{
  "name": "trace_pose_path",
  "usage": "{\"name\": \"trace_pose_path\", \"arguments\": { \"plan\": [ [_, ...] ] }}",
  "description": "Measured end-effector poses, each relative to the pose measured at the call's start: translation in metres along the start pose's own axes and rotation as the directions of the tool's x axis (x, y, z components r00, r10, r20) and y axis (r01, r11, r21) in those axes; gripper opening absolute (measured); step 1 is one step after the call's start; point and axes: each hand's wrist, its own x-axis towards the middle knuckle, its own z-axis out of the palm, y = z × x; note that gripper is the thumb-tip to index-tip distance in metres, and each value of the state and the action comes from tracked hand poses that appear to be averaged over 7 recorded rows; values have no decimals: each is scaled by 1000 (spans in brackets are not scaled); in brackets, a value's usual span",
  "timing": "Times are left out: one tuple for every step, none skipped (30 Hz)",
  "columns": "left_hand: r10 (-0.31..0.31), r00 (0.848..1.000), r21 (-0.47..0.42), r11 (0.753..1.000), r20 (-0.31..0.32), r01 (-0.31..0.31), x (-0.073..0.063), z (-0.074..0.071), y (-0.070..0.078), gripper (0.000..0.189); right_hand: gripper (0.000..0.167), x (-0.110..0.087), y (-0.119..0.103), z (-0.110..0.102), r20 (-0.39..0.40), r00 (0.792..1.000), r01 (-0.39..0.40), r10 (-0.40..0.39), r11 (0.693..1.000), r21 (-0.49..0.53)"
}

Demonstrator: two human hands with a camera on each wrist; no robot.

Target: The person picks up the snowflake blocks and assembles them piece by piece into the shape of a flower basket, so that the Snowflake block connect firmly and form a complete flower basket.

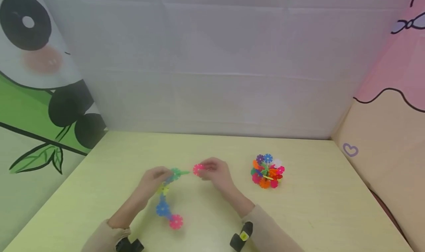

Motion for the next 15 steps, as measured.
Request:
{"name": "trace_pose_path", "arguments": {
  "plan": [
    [-1, 1000, -3, 1000, 3, 1, 0, 2, 1, 21, 23, -4, -1, -3, -9, 1000, -8, 8, 1000, 7],
    [-4, 1000, -5, 1000, 6, 4, 0, 4, 1, 20, 23, -7, -1, -5, -15, 1000, -13, 13, 1000, 13],
    [-6, 1000, -7, 1000, 9, 6, 0, 7, 2, 20, 24, -10, -1, -7, -15, 1000, -18, 18, 1000, 15],
    [-8, 1000, -10, 1000, 12, 8, 0, 9, 2, 19, 24, -12, -1, -9, -14, 1000, -20, 21, 1000, 18],
    [-9, 1000, -12, 1000, 16, 9, 0, 11, 2, 18, 24, -14, 0, -10, -18, 1000, -23, 23, 999, 24],
    [-5, 1000, -12, 1000, 22, 5, 1, 14, 3, 18, 24, -16, 0, -11, -21, 1000, -23, 23, 999, 28],
    [1, 1000, -14, 1000, 28, 0, 1, 16, 3, 18, 24, -17, 0, -11, -26, 999, -21, 22, 999, 33],
    [5, 999, -18, 1000, 35, -4, 1, 18, 3, 18, 24, -18, 1, -12, -31, 999, -21, 22, 999, 37],
    [9, 999, -22, 1000, 40, -9, 2, 20, 4, 17, 24, -19, 1, -12, -37, 999, -23, 25, 999, 43],
    [14, 999, -24, 1000, 45, -13, 2, 22, 4, 17, 24, -20, 2, -12, -44, 999, -25, 27, 999, 47],
    [17, 999, -26, 1000, 50, -16, 2, 24, 4, 17, 24, -20, 3, -13, -50, 998, -30, 32, 998, 51],
    [19, 999, -26, 999, 51, -18, 2, 26, 4, 17, 23, -21, 3, -13, -57, 998, -33, 36, 998, 52],
    [21, 999, -26, 999, 49, -20, 2, 28, 4, 16, 23, -22, 3, -12, -64, 997, -35, 38, 998, 51],
    [23, 999, -24, 999, 46, -22, 2, 30, 4, 16, 23, -23, 4, -12, -73, 996, -39, 43, 998, 51],
    [27, 999, -21, 999, 41, -26, 2, 33, 4, 16, 22, -24, 4, -12, -86, 995, -41, 46, 998, 52]
  ]
}}
